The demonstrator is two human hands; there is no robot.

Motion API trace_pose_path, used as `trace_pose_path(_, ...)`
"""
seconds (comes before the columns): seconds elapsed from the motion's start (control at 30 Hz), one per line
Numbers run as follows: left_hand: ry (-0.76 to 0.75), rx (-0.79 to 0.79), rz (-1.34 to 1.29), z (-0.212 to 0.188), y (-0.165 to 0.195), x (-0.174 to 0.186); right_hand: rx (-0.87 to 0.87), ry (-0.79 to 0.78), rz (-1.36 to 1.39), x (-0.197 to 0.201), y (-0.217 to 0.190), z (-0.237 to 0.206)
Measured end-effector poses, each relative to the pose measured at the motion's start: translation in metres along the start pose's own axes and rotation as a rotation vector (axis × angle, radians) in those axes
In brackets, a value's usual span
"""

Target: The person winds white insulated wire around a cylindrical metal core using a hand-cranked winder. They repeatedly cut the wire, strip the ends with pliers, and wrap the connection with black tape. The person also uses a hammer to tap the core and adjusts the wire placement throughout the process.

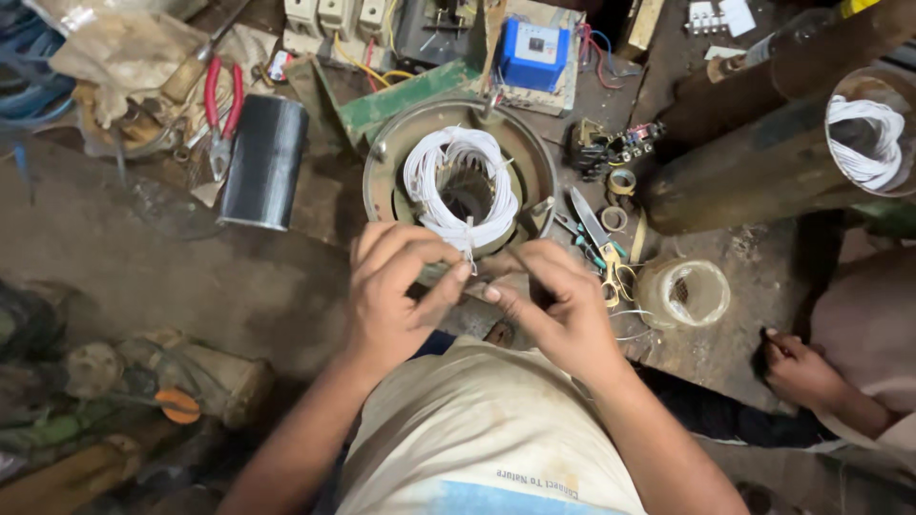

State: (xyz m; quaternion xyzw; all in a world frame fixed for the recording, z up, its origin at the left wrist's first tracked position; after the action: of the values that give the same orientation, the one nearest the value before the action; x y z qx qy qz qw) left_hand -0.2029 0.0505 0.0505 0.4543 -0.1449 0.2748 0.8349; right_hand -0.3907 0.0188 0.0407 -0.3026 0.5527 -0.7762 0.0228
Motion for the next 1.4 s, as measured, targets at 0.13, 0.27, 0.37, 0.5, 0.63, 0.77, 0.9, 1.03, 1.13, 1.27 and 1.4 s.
trace_pose_path(0.13,-0.039,-0.015,-0.029,0.001,-0.019,0.020,-0.103,0.041,-0.081,-0.027,0.002,0.006)
trace_pose_path(0.27,-0.119,-0.111,-0.058,-0.003,-0.032,0.029,-0.044,0.198,-0.165,-0.043,0.000,0.004)
trace_pose_path(0.37,-0.166,-0.127,-0.198,-0.008,-0.044,0.033,-0.086,0.321,-0.192,-0.050,0.011,-0.001)
trace_pose_path(0.5,-0.144,-0.133,-0.236,-0.015,-0.065,0.045,-0.434,0.550,0.062,-0.049,0.046,-0.018)
trace_pose_path(0.63,-0.215,-0.115,-0.297,-0.019,-0.086,0.051,-0.476,0.635,0.133,-0.051,0.058,-0.022)
trace_pose_path(0.77,-0.257,-0.254,-0.320,-0.025,-0.092,0.048,-0.487,0.700,0.159,-0.051,0.061,-0.015)
trace_pose_path(0.9,-0.179,-0.067,-0.358,-0.027,-0.108,0.049,-0.521,0.755,0.392,-0.051,0.065,-0.011)
trace_pose_path(1.03,-0.239,-0.039,-0.520,-0.026,-0.112,0.044,-0.356,0.746,0.422,-0.035,0.043,-0.016)
trace_pose_path(1.13,-0.241,-0.048,-0.533,-0.023,-0.105,0.044,-0.133,0.808,0.480,-0.001,0.019,-0.028)
trace_pose_path(1.27,-0.045,-0.205,-0.433,-0.014,-0.076,0.064,-0.311,0.713,0.319,0.015,0.006,-0.052)
trace_pose_path(1.4,-0.471,-0.275,-0.590,-0.005,-0.033,0.054,-0.417,0.574,0.422,-0.014,0.015,-0.075)
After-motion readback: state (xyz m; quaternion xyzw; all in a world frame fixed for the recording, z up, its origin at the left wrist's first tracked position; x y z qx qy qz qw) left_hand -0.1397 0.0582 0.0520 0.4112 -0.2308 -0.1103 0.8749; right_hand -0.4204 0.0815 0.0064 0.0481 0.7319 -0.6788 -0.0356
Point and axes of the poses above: each hand's wrist, its own z-axis towards the middle knuckle, its own x-axis out of the back of the hand, y = z × x, the point moved 5 cm from there along z, towards the middle knuckle, and after that the axes turned 2 degrees about -y, right-handed, at the moved point
